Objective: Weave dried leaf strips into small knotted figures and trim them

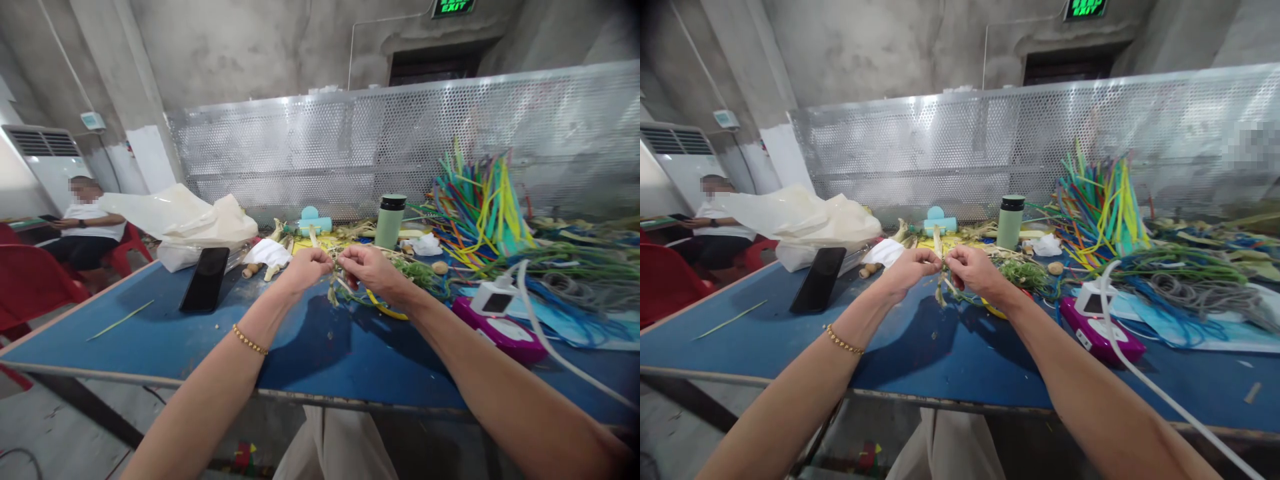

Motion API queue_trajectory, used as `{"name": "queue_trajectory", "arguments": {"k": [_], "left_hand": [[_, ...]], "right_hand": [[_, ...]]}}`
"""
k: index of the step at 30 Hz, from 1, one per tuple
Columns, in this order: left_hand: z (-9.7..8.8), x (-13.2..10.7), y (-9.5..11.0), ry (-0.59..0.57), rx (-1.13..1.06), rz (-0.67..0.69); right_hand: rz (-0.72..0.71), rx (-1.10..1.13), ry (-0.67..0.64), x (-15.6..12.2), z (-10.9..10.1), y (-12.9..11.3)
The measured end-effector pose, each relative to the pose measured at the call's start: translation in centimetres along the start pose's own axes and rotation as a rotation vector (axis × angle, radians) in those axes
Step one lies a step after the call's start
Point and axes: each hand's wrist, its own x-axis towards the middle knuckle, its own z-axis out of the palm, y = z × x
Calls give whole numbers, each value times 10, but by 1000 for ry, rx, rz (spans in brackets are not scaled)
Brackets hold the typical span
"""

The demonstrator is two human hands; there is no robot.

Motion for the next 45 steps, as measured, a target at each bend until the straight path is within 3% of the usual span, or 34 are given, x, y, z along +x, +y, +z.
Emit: {"name": "queue_trajectory", "arguments": {"k": [3, 6, 14, 22, 27, 34, 40, 45], "left_hand": [[-1, -1, 0, -137, -227, -172], [-1, 0, -2, -178, -342, -232], [0, 4, -6, -61, -365, -131], [-2, 3, -3, -118, -403, -146], [-1, 3, -5, -137, -414, -151], [-2, 1, -1, -121, -416, -148], [0, -1, 2, -111, -432, -161], [1, -2, 3, -103, -394, -149]], "right_hand": [[-26, -37, -22, 1, -1, 5], [-47, -93, -33, 3, -3, 10], [64, -50, -40, 1, -4, 6], [30, 32, -44, 2, -8, 8], [45, -19, 26, 1, -10, 2], [146, 248, 81, 1, -13, -1], [32, 96, 133, 4, -16, 2], [56, 60, 195, 5, -22, 2]]}}
